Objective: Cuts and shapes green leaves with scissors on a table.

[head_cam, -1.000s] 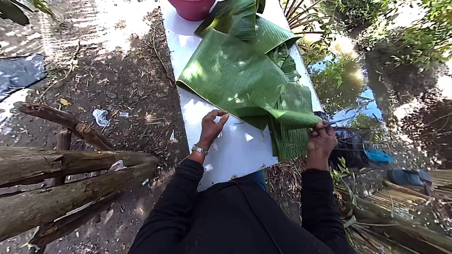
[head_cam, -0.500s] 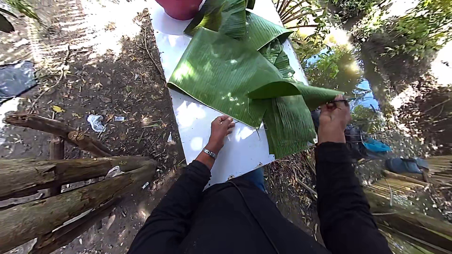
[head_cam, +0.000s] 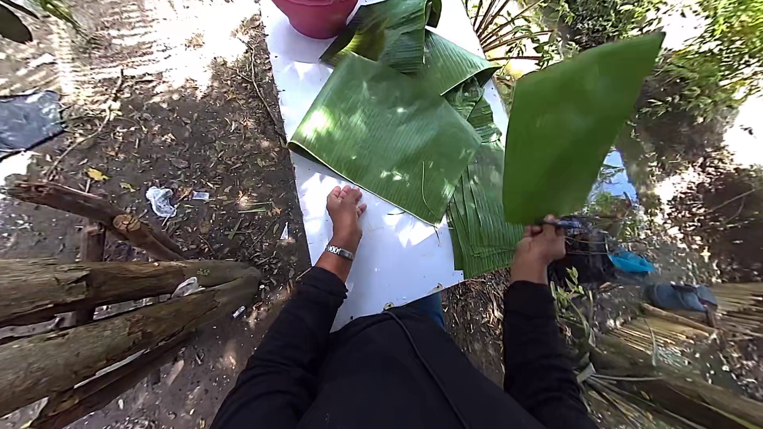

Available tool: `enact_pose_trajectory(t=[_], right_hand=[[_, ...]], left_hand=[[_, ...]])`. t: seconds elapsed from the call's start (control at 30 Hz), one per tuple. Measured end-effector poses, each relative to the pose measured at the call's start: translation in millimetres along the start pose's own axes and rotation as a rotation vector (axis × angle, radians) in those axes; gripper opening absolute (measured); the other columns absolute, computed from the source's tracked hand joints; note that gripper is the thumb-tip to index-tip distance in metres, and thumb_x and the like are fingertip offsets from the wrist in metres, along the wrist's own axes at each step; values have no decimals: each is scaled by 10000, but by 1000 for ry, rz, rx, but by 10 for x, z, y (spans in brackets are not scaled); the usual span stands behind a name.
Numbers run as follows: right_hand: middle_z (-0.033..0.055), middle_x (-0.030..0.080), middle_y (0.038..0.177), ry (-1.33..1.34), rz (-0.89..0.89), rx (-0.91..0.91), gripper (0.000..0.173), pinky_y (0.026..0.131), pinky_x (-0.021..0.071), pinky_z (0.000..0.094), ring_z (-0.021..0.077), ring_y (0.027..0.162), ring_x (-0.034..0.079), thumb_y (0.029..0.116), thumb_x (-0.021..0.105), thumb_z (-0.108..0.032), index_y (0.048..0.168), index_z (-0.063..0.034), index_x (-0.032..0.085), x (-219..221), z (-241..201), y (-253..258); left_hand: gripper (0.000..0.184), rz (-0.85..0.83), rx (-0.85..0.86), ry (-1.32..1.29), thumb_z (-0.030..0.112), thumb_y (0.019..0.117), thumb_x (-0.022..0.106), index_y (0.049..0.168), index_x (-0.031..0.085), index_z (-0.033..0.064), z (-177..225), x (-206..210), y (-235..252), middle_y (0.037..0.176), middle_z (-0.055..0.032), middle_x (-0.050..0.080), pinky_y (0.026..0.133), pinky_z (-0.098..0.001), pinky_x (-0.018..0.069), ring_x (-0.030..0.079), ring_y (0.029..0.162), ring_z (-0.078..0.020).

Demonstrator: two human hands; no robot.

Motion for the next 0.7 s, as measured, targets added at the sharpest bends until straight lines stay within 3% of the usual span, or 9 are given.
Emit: enact_pose_trajectory(t=[0.1,0.27,0.5,0.6,0.7], right_hand=[[42,549,746,-84,79,140,189,535,530,253,97,527,526,1022,613,-85,1177,8,558,-222,382,-120],[125,614,862,-157,88,180,300,558,560,292,161,609,622,987,648,-32,1255,35,531,-286,397,-1],[135,654,897,-200,69,219,329,567,566,275,163,639,657,973,661,-11,1271,45,536,-388,420,53],[128,655,877,-195,72,256,294,565,568,277,160,628,654,981,659,-37,1242,44,550,-390,403,36],[132,644,850,-261,42,253,310,522,577,293,171,578,647,984,676,-83,1239,32,545,-410,374,62]], left_hand=[[547,-10,0,35,132,1028,594,1499,352,-5,72,92,109,1367,-210,532,852,-430,562,624,1101,-275],[594,18,-2,90,205,1011,636,1502,353,26,75,188,226,1348,-202,517,773,-399,562,629,1000,-254],[522,44,21,117,190,1016,623,1469,411,45,92,269,200,1295,-174,548,726,-400,525,601,929,-234],[404,38,27,148,230,1015,642,1345,525,28,101,300,210,1140,-141,575,670,-363,506,573,824,-198],[361,-47,-60,247,372,1038,600,1174,572,39,96,393,241,932,-86,550,634,-355,501,549,725,-179]])
Point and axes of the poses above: each hand's wrist, its own y-axis towards the middle knuckle, its own x-axis out of the palm, z = x × y, the point moved 6 cm from there along y, towards the middle knuckle
